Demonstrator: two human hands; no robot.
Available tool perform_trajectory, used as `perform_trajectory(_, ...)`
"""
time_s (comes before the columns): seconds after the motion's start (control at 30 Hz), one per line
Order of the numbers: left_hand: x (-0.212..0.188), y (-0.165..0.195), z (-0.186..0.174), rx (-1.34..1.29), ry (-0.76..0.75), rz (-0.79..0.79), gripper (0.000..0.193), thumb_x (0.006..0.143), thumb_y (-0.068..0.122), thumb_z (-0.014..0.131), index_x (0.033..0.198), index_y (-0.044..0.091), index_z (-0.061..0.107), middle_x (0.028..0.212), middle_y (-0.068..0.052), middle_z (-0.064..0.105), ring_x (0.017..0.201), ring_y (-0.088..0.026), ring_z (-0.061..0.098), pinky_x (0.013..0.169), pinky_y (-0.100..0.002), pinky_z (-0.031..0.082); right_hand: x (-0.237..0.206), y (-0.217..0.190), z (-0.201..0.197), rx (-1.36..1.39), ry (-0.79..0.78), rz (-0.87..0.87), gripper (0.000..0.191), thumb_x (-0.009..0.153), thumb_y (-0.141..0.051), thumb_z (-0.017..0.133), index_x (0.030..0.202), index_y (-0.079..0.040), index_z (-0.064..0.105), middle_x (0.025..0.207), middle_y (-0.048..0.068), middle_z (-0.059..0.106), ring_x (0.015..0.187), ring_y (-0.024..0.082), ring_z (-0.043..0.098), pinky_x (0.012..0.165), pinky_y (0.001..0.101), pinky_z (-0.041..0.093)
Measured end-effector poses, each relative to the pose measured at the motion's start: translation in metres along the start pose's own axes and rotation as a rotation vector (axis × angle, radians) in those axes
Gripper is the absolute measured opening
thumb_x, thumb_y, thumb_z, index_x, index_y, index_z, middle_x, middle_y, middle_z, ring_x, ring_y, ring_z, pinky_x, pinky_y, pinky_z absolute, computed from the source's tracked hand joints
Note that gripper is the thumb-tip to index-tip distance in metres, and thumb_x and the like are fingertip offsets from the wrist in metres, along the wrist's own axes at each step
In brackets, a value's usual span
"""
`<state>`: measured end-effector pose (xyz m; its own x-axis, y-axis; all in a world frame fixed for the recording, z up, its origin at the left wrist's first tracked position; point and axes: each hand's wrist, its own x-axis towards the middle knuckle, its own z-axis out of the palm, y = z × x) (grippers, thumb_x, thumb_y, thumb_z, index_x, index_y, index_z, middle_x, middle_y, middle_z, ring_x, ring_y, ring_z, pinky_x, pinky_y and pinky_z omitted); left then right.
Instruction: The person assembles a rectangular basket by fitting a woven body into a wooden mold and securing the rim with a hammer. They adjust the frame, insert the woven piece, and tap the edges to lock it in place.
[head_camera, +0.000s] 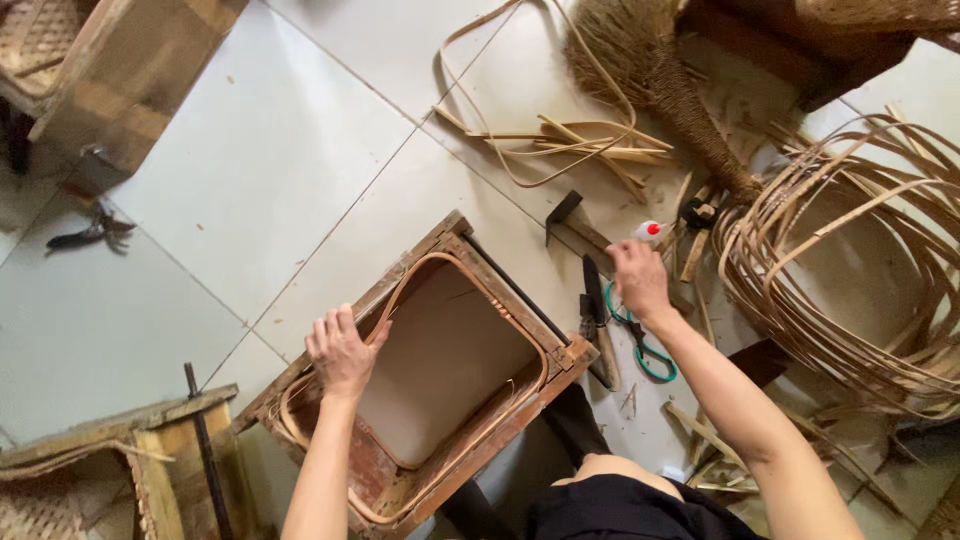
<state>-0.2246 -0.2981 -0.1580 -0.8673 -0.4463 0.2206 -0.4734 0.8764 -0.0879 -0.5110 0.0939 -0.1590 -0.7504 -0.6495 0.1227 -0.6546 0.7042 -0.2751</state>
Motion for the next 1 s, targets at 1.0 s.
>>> perform_trajectory(1.0, 0.007, -0.004, 0.006, -0.06, 0.051, -0.043, 0.071, 0.094, 0.078, 0.05, 0.114, 0.01, 0.055, 0.103, -0.007, 0.056, 0.097, -0.025, 0.056, 0.084, -0.045, 0.044, 0.083, -0.135, -0.04, -0.108, -0.131, -0.782, 0.034, 0.087, -0.011, 0.061, 0.12, -0.015, 0.063, 0.085, 0.001, 0.061, 0.082, 0.021, 0.064, 0.072, 0.0342, 0.052)
